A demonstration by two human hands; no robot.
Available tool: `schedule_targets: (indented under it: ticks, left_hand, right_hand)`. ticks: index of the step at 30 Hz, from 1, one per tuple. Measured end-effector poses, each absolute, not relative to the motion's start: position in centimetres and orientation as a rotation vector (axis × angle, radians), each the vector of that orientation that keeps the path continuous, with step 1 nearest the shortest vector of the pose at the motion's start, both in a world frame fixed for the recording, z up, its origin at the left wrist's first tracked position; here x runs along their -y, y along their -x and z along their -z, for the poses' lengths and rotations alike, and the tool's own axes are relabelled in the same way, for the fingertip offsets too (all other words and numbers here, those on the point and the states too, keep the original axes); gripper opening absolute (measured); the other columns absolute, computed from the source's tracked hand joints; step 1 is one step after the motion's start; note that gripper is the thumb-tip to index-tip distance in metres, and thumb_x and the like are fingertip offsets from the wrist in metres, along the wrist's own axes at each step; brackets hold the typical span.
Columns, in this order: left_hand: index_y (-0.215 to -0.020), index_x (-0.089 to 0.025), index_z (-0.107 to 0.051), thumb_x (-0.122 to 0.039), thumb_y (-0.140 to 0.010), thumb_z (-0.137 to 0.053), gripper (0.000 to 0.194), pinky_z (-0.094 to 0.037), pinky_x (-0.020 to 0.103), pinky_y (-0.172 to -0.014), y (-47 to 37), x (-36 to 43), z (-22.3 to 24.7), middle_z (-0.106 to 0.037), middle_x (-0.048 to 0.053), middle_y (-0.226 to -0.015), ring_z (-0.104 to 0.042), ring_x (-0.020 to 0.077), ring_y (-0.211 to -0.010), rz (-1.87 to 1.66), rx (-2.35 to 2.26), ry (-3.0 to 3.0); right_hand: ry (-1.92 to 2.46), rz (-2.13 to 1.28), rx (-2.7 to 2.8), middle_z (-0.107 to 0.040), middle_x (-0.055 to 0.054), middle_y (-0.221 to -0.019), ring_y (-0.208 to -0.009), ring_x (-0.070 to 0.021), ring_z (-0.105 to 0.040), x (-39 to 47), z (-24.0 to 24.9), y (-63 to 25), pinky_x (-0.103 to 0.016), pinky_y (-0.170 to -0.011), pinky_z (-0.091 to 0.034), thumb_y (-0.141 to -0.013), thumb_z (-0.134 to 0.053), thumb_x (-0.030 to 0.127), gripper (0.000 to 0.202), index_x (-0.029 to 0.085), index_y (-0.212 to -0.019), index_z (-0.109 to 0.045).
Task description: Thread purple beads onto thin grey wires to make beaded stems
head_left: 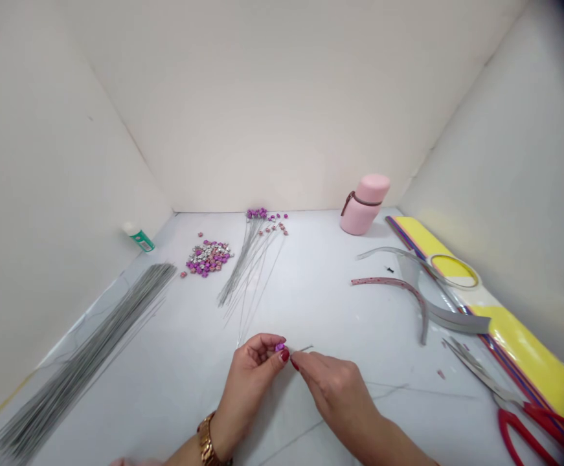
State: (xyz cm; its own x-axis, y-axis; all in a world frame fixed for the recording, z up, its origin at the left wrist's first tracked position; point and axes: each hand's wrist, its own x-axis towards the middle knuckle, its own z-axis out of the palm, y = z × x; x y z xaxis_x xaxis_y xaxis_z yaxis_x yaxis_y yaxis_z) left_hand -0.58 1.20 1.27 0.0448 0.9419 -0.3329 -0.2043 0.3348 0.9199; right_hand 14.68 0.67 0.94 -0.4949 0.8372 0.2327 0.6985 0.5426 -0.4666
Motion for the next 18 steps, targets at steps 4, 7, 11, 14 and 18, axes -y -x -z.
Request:
schedule_targets:
  ticks: [4,7,11,14,18]
  left_hand:
    - [-0.077,-0.014,-0.062,-0.025,-0.066,-0.065,0.016,-0.042,0.023,-0.061,0.5,-1.1,-1.3,-0.061,0.001,-0.066,-0.053,0.0120,-0.063,-1.061,-1.300,-0.874]
    - [-0.077,-0.014,-0.063,-0.025,-0.066,-0.065,0.016,-0.042,0.023,-0.060,0.4,-1.3,-1.0,-0.062,0.002,-0.066,-0.053,0.0125,-0.062,-1.066,-1.350,-0.919]
    - [-0.086,-0.015,-0.063,-0.026,-0.068,-0.063,0.021,-0.044,0.024,-0.066,0.8,-1.6,-0.6,-0.065,0.004,-0.075,-0.057,0.0142,-0.070,-1.039,-1.231,-0.935]
    - [-0.092,-0.017,-0.063,-0.025,-0.071,-0.061,0.023,-0.044,0.026,-0.073,1.1,-1.6,-0.7,-0.067,0.006,-0.085,-0.058,0.0162,-0.078,-1.027,-1.156,-0.964]
    - [-0.084,-0.017,-0.066,-0.025,-0.071,-0.060,0.016,-0.045,0.026,-0.071,1.3,-1.2,-1.2,-0.066,0.006,-0.082,-0.059,0.0168,-0.077,-1.101,-1.236,-1.136]
  right_hand:
    - [1.253,-0.339,2.379,-0.058,-0.001,-0.059,-0.051,-0.0132,-0.056,-0.7,-0.3,-14.4,-0.022,-0.048,-0.037,-0.084,-0.032,0.011,0.026,0.017,-0.085,-0.057]
    - [1.258,-0.276,2.377,-0.057,-0.001,-0.056,-0.048,-0.0147,-0.055,-0.8,0.0,-14.3,-0.024,-0.045,-0.036,-0.085,-0.031,0.012,0.027,0.017,-0.086,-0.058]
    - [1.255,-0.236,2.349,-0.058,-0.002,-0.058,-0.050,-0.0139,-0.056,-1.0,-0.5,-14.5,-0.022,-0.048,-0.038,-0.087,-0.029,0.014,0.030,0.017,-0.083,-0.058]
    - [1.262,-0.292,2.276,-0.061,-0.002,-0.060,-0.054,-0.0123,-0.058,-1.0,-1.2,-14.7,-0.020,-0.052,-0.041,-0.088,-0.028,0.018,0.031,0.018,-0.085,-0.058]
    - [1.241,-0.431,2.198,-0.062,-0.001,-0.063,-0.054,-0.0112,-0.058,-0.8,-1.7,-14.6,-0.018,-0.052,-0.044,-0.089,-0.029,0.022,0.029,0.020,-0.086,-0.059]
